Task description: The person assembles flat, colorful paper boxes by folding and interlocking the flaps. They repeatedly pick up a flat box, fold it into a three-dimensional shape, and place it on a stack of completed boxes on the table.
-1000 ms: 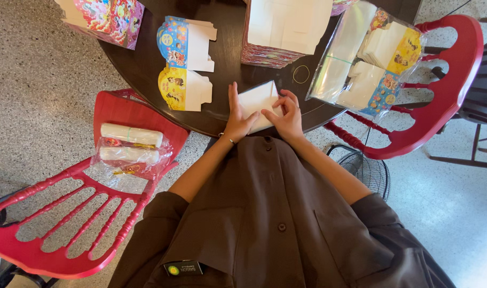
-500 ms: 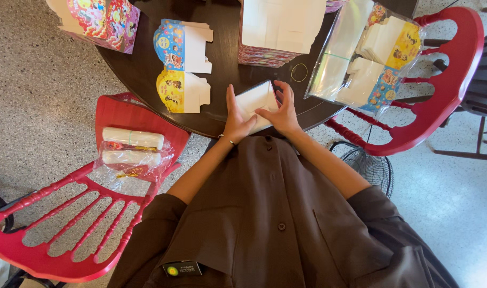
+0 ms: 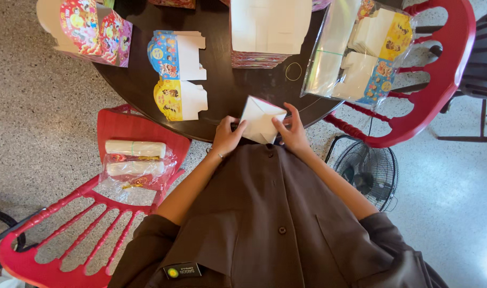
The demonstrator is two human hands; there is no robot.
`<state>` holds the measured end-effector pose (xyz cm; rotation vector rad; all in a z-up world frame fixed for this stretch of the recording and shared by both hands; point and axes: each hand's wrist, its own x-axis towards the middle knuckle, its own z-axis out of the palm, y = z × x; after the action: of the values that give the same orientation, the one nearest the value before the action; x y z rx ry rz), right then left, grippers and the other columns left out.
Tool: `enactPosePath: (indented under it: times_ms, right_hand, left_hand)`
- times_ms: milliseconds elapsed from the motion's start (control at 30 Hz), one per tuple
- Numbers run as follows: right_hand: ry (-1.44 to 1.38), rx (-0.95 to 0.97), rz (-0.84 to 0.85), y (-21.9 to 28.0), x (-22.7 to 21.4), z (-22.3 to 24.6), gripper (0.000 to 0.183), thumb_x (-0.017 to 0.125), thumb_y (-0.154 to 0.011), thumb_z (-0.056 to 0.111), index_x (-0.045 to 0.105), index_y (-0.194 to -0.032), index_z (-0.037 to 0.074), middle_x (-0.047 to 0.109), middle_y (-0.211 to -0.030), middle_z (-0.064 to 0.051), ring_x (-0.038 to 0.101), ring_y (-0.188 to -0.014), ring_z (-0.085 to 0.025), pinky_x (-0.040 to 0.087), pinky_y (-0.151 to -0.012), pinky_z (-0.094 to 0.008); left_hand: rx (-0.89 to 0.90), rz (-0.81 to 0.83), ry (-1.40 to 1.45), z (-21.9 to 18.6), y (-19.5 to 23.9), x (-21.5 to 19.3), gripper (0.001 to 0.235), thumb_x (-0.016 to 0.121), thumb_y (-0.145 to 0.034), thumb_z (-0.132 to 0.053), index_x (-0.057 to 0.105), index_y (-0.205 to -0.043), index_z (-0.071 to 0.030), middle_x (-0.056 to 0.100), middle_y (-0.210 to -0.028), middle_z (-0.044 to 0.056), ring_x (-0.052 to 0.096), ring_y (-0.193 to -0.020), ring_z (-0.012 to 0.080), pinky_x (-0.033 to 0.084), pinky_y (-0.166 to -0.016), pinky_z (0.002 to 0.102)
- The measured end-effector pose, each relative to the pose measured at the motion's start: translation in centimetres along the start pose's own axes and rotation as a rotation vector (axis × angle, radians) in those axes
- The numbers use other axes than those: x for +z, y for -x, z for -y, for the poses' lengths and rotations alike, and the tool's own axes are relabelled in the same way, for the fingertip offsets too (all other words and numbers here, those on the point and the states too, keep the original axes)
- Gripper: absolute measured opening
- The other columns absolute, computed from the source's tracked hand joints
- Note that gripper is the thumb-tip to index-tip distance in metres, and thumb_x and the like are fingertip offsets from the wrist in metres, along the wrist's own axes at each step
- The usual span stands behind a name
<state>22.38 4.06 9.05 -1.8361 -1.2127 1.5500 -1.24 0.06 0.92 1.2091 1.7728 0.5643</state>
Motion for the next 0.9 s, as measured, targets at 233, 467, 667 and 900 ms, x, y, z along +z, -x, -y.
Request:
enactPosePath:
  times_ms: [233, 467, 667, 900]
  right_hand:
    - [-0.024, -0.098, 0.025, -2.3, 0.1, 1.6, 0.057, 0.087, -0.081, 0.019, 0.063, -0.128, 0.0, 0.07, -0.078, 0.007, 0.061, -0.062, 0.0, 0.048, -0.05, -0.02]
    - [0.092, -0.324, -0.151, -2.7, 0.9, 0.6, 0.052, 0.095, -0.078, 0.013, 0.069, -0.12, -0.002, 0.048, -0.068, 0.006, 0.041, -0.06, -0.003, 0.036, -0.051, -0.023]
    - [-0.112, -0.103, 0.018, -2.4, -0.8, 0.5, 0.034, 0.076, -0.089, 0.028, 0.057, -0.095, 0.001, 0.056, -0.059, 0.002, 0.056, -0.046, -0.006, 0.044, -0.042, -0.027]
    - [0.197, -0.037, 0.313, -2.5, -0.5, 0.1, 0.051, 0.059, -0.101, 0.043, 0.067, -0.077, -0.001, 0.056, -0.054, -0.003, 0.052, -0.047, -0.009, 0.041, -0.045, -0.031]
  left_hand:
    - [0.311, 0.012, 0.206, -3.0, -5.1, -2.7, 0.058, 0.061, -0.102, -0.042, 0.048, -0.138, 0.002, 0.054, -0.139, 0.023, 0.051, -0.132, 0.0353, 0.039, -0.111, 0.04]
    - [0.487, 0.02, 0.436, -3.8, -5.1, 2.3, 0.032, 0.051, -0.108, -0.018, 0.053, -0.136, -0.002, 0.054, -0.144, 0.016, 0.05, -0.141, 0.0271, 0.036, -0.12, 0.037]
    - [0.297, -0.068, 0.424, -1.8, -4.3, 2.2, 0.024, 0.057, -0.107, -0.019, 0.057, -0.124, -0.003, 0.063, -0.125, 0.012, 0.059, -0.122, 0.0224, 0.045, -0.109, 0.034]
    - [0.213, -0.082, 0.535, -1.5, -3.0, 2.2, 0.028, 0.05, -0.11, -0.026, 0.049, -0.128, -0.004, 0.057, -0.124, 0.011, 0.054, -0.118, 0.0201, 0.042, -0.107, 0.032]
